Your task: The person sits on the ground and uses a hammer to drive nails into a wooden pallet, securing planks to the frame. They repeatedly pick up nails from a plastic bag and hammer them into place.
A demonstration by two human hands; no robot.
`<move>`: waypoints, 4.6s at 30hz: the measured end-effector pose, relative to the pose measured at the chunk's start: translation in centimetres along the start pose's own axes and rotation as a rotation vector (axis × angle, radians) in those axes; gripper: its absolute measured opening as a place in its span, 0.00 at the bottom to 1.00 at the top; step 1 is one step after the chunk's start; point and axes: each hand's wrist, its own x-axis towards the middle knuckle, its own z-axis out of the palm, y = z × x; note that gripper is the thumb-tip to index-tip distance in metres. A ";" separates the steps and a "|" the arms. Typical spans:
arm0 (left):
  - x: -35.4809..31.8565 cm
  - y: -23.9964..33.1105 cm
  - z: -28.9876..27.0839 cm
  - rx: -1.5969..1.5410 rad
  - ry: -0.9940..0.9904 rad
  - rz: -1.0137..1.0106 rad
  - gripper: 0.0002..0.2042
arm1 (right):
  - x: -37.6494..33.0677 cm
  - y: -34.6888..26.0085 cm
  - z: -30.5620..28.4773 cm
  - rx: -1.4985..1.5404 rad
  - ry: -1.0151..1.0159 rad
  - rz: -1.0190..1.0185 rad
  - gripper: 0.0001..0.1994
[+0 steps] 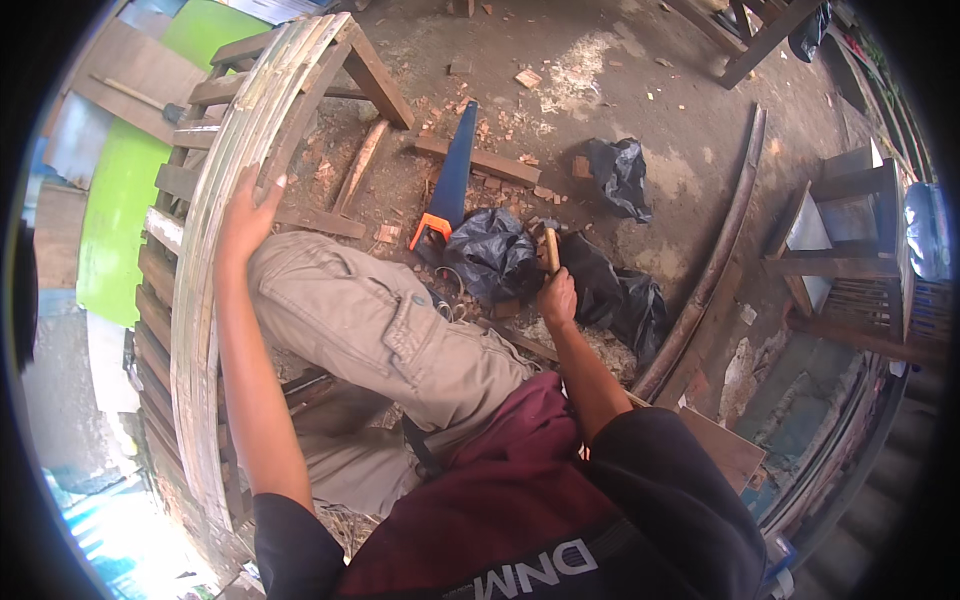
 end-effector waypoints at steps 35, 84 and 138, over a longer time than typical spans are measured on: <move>-7.5 13.0 15.3 -0.256 -0.770 0.213 0.25 | 4.7 1.4 8.2 -0.225 -0.300 -0.428 0.14; -15.6 4.5 -0.8 -1.434 0.766 0.168 0.07 | -14.2 -39.3 -17.8 1.538 -1.338 -0.139 0.08; 5.9 -18.0 -4.1 -0.767 0.504 -0.292 0.05 | -2.3 -62.1 -1.4 0.831 -0.540 -0.816 0.18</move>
